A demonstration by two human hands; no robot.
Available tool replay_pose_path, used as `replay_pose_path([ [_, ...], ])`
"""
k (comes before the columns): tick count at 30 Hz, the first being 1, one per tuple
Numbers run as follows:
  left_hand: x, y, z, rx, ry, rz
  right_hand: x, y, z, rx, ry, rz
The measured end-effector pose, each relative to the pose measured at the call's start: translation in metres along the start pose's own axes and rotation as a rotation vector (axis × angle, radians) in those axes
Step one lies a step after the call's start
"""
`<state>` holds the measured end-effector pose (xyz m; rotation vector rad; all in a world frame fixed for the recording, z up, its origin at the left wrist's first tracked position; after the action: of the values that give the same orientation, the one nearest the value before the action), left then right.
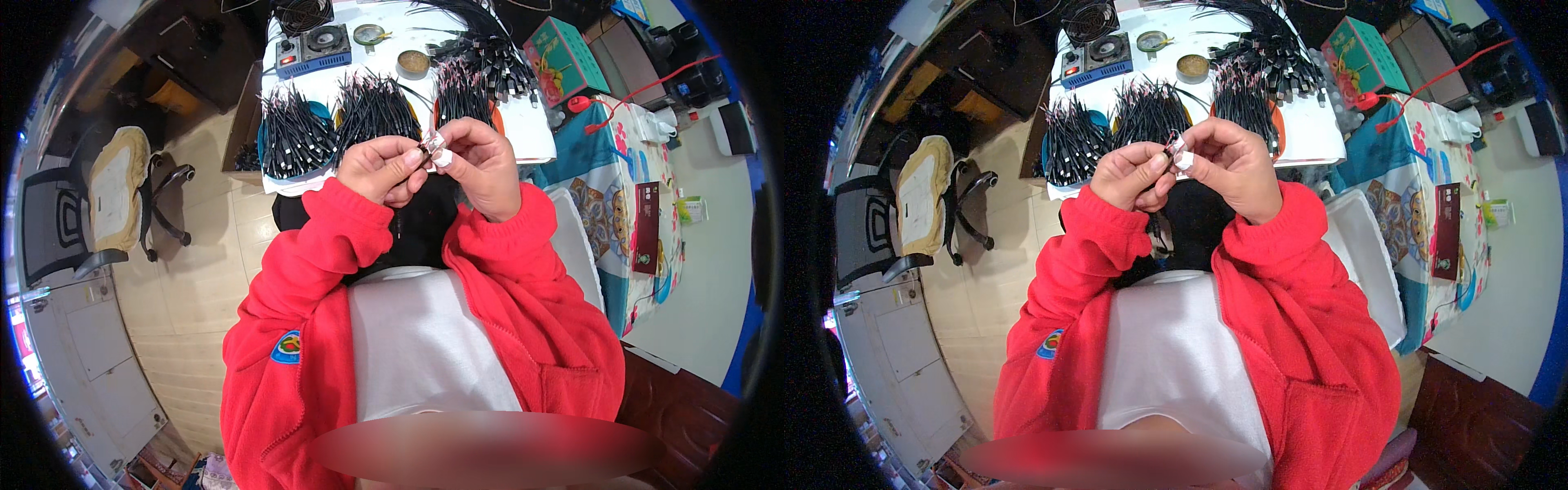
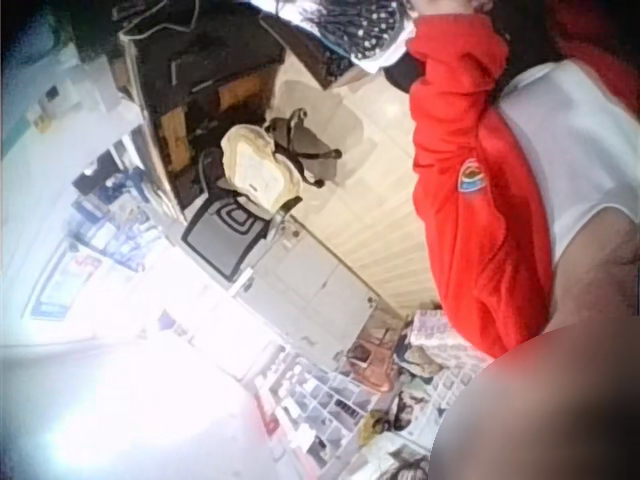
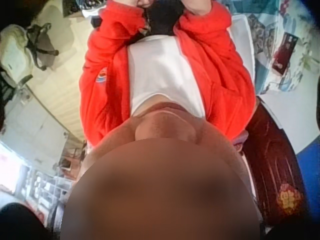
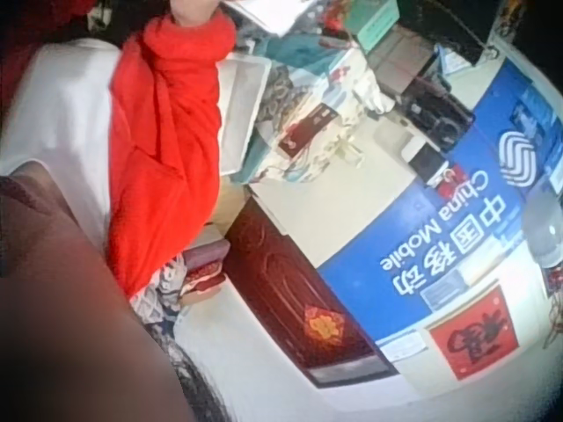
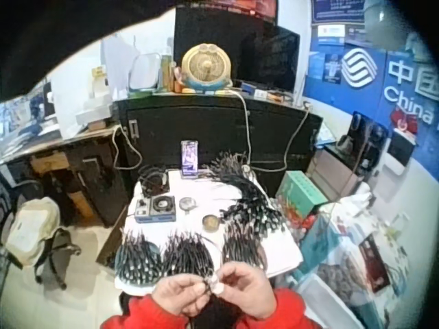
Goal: The person repeatedly picks black wires from trays on a table, attaches small white connectors to the wire ends, and places the finished units into a white bin. The process is continuous and repetitive throughout the clip.
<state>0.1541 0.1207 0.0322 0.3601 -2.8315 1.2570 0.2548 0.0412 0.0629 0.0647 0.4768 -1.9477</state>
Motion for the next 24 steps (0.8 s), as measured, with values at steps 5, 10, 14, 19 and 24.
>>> replay_pose_path([
  [5,0.008,-0.002,-0.008,-0.379,-0.331,-0.241,0.007,-0.012,0.005,0.127,0.144,-0.159],
  [10,0.023,-0.011,-0.017,-0.759,-0.670,-0.325,0.017,-0.020,0.003,0.266,0.253,-0.211],
  [14,0.023,0.001,-0.001,-0.222,-0.320,-0.146,0.017,-0.018,-0.017,-0.222,0.036,-0.128],
  [19,0.029,-0.003,0.003,-0.104,-0.202,-0.022,0.020,-0.032,-0.035,-0.708,-0.170,-0.029],
  [24,0.039,-0.006,0.006,-0.274,-0.229,-0.092,0.025,-0.038,-0.023,-0.563,-0.212,0.029],
])
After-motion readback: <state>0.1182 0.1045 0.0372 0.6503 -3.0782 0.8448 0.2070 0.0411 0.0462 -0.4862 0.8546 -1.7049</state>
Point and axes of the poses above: each hand's wrist, its own x-axis away from the middle knuckle, its own y-axis out of the back of the hand, z = x × y, the point moved 6 cm from there along -x, towards the middle knuckle, and after that the axes turned 2 degrees about y, right-handed, at the moved point
